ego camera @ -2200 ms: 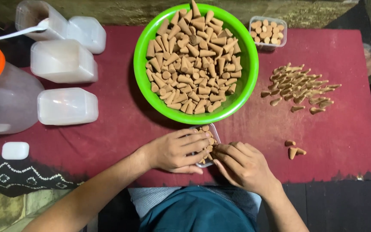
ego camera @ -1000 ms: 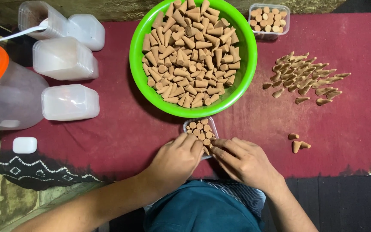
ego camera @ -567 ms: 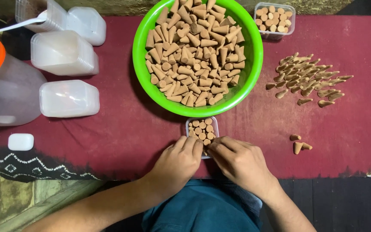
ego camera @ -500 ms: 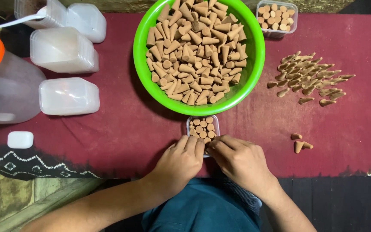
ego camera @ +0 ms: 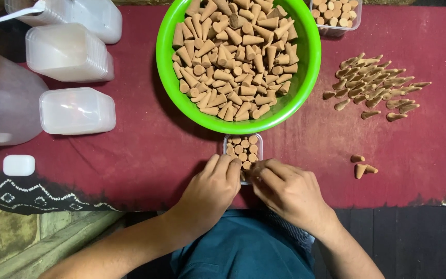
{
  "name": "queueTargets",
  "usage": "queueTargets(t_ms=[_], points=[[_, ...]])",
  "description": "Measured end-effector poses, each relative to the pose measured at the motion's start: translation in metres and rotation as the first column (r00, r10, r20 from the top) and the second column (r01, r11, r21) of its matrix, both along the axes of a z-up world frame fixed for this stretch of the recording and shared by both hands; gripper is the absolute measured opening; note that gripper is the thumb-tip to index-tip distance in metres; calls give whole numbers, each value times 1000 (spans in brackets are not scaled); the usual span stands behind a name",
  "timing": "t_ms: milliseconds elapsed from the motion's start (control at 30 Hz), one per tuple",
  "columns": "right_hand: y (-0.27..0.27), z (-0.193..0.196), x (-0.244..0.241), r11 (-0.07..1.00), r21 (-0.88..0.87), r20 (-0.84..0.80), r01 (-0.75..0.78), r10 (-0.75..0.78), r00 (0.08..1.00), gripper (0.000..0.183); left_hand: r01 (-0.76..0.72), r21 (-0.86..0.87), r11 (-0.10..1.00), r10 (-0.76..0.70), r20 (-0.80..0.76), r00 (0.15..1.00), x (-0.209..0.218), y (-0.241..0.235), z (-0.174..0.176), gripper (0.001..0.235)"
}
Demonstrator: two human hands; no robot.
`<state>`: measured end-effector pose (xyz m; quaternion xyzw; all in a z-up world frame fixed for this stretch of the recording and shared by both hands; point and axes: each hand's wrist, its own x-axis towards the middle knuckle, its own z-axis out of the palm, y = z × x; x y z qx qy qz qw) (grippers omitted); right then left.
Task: The person is packing incense cones from a large green bowl into small plastic containers, closing the lids, and then placing the containers into a larger plastic bag.
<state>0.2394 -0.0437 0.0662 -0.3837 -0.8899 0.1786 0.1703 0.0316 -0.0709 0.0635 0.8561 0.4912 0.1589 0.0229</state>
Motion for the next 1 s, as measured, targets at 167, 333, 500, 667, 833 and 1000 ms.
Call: queueTargets(t_ms=[167,333,500,667,833,1000], points=[[0,3,-10,987,136,-118,-89,105,987,14,-5,-37,999,11,166,986,-4,3,15,14],[0,3,-17,971,210,-186,-110,150,971,9,-40,-127,991,84,358,930,-11,0,11,14],[1,3,-18,943,314,-169,-114,173,970,9,-112,-107,988,144,363,921,-11,-3,8,11],[2,2,-16,939,313,-159,-141,198,967,8,-165,-41,986,169,272,947,-8,-7,6,13],[4,3,-20,938,296,-103,-179,217,971,6,-207,35,978,200,145,969,-7,-12,3,20],[4,-4,-17,964,195,-11,-181,187,982,29,-174,-18,985,174,207,963,-12,-14,-1,25]])
